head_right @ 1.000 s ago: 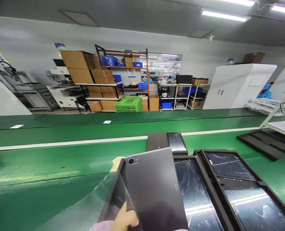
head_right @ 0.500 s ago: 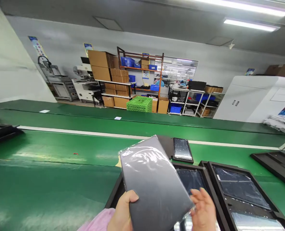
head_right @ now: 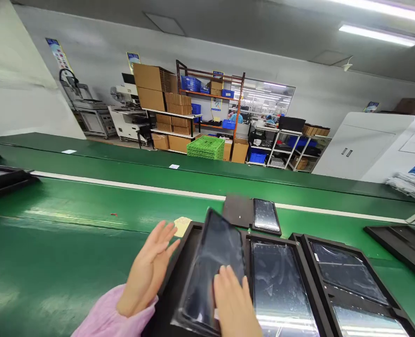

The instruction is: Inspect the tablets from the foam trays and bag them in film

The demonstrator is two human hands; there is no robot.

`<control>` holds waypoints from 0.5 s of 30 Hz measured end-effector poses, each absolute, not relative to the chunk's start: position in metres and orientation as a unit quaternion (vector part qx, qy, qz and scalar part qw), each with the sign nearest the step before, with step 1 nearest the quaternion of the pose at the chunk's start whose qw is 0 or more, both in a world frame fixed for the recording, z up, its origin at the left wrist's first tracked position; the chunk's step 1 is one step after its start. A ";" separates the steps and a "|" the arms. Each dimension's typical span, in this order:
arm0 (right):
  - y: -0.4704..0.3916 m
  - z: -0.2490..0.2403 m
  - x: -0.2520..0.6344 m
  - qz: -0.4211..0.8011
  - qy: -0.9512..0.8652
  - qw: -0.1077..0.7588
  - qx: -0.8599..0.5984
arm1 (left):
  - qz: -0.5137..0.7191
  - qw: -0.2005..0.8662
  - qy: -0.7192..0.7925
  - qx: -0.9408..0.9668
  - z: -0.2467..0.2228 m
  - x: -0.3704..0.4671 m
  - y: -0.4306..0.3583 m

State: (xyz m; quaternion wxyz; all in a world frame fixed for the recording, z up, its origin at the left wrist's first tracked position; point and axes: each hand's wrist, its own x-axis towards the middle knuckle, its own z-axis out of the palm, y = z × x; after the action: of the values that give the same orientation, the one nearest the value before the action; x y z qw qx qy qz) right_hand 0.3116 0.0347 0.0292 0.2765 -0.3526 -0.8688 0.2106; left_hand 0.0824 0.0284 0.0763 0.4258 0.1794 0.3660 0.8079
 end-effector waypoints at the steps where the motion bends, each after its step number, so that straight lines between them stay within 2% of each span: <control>1: 0.034 0.024 0.295 0.146 -0.906 0.217 -0.332 | 0.808 0.417 0.371 0.188 0.075 0.076 0.027; 3: 0.031 0.011 0.260 0.060 -0.956 0.090 -0.271 | 0.796 0.422 0.381 0.208 0.071 0.070 0.022; 5: 0.029 0.004 0.234 0.032 -0.974 0.007 -0.225 | 0.777 0.437 0.393 0.226 0.065 0.068 0.018; 7: 0.031 0.008 0.227 0.061 -0.979 -0.030 -0.193 | 0.754 0.440 0.424 0.241 0.057 0.062 0.013; 9: 0.035 0.023 0.246 0.172 -0.972 -0.037 -0.154 | 0.723 0.420 0.484 0.259 0.043 0.051 0.008; 11: 0.043 0.039 0.288 0.320 -0.937 -0.002 -0.141 | 0.674 0.391 0.560 0.282 0.024 0.035 -0.001; 12: 0.048 0.044 0.316 0.340 -0.914 0.073 -0.212 | 0.639 0.384 0.596 0.298 0.013 0.028 -0.007; 15: 0.068 0.038 0.406 0.270 -0.774 0.279 -0.500 | 0.516 0.389 0.672 0.362 -0.023 0.020 -0.027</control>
State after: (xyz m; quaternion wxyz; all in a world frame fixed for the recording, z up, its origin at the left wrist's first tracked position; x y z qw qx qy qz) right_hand 0.4058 0.0677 0.0383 0.2786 -0.5001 -0.7744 0.2695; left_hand 0.0200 -0.0271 -0.0228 0.3894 0.3623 0.6717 0.5157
